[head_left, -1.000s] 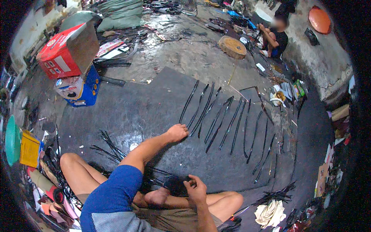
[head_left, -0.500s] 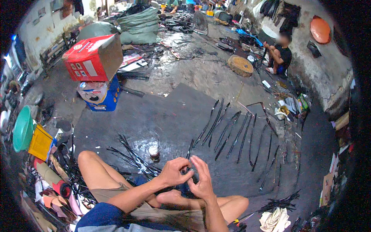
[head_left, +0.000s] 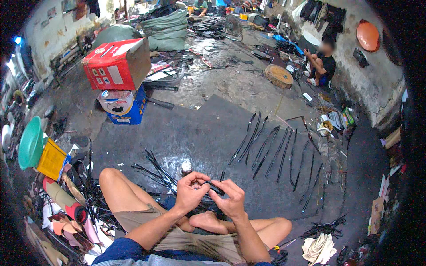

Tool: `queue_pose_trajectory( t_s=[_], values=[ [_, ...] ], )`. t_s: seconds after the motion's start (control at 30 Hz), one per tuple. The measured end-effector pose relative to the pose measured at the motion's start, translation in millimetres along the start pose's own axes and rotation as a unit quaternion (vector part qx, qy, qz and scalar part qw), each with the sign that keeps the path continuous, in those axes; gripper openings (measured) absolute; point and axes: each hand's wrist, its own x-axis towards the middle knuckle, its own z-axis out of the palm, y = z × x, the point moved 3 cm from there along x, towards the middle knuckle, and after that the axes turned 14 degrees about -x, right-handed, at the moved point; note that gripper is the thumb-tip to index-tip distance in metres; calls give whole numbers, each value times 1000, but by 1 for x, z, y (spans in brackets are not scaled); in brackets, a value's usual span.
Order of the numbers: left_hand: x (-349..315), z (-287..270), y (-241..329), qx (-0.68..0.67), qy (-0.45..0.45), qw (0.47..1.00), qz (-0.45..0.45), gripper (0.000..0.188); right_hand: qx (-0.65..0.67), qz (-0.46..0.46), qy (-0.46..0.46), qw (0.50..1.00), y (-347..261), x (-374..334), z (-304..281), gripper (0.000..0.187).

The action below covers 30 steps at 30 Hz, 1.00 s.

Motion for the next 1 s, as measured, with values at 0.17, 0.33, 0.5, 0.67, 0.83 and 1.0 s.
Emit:
queue_pose_trajectory(
  t_s=[0.17,0.33,0.5,0.67,0.83,1.0],
  values=[
    [3,6,1,-110,-18,994,-13,19,-30,-19,51,998,-12,4,-7,30],
    [-5,10,-4,-266,0,964,-26,14,-24,-55,95,994,-24,13,-11,25],
    [-2,5,12,-223,-1,975,-13,5,-64,-120,69,988,-43,21,-19,21],
    [5,-6,29,-221,21,975,-1,4,-99,-167,61,979,-57,23,-25,18],
    [28,-37,51,-222,61,973,32,2,-101,-180,49,977,-61,10,-27,17],
    [63,-93,65,-200,101,973,62,1,-81,-178,12,981,-43,-20,-22,34]
  ],
)
